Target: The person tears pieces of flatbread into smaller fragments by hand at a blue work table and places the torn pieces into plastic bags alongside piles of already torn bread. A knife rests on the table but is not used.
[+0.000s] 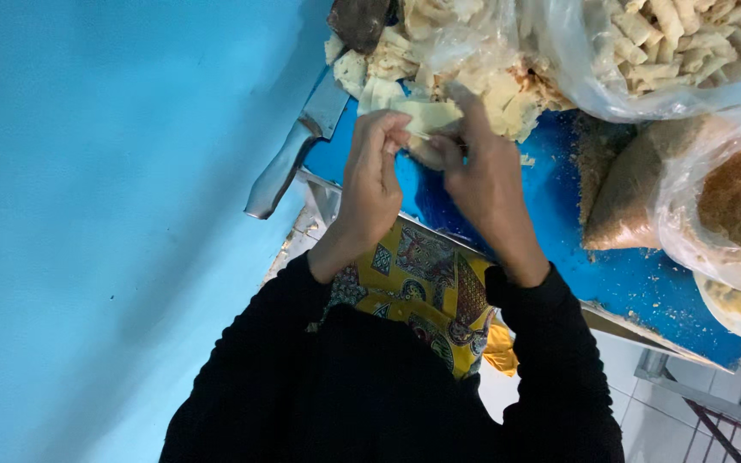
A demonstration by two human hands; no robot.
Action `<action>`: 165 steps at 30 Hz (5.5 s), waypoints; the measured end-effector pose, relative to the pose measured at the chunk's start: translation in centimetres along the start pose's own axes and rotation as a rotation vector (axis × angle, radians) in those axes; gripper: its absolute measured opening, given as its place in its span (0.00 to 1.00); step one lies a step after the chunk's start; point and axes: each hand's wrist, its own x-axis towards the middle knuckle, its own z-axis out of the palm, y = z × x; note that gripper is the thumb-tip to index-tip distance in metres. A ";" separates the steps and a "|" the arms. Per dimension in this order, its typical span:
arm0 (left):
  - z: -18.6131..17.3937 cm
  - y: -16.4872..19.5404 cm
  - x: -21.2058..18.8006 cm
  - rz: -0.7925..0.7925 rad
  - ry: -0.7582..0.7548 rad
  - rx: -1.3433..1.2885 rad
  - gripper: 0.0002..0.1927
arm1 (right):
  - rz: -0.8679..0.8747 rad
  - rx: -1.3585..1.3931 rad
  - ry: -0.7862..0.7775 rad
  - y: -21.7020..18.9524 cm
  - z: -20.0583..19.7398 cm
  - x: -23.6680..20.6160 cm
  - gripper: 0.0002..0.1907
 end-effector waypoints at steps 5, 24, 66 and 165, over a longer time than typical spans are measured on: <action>-0.1 0.0 0.1 0.127 -0.097 0.176 0.15 | 0.161 0.295 -0.025 2.2 -0.3 0.2 0.25; 0.0 -0.7 -0.4 0.076 -0.223 0.398 0.28 | 0.199 0.606 0.006 3.4 0.0 1.3 0.25; 5.0 4.0 -2.0 -0.227 -0.250 -0.436 0.13 | 0.283 0.718 0.458 -0.3 -2.4 -9.6 0.25; 2.9 4.1 0.1 0.002 -0.607 -0.192 0.11 | 0.335 0.625 0.283 3.0 -6.2 -11.0 0.25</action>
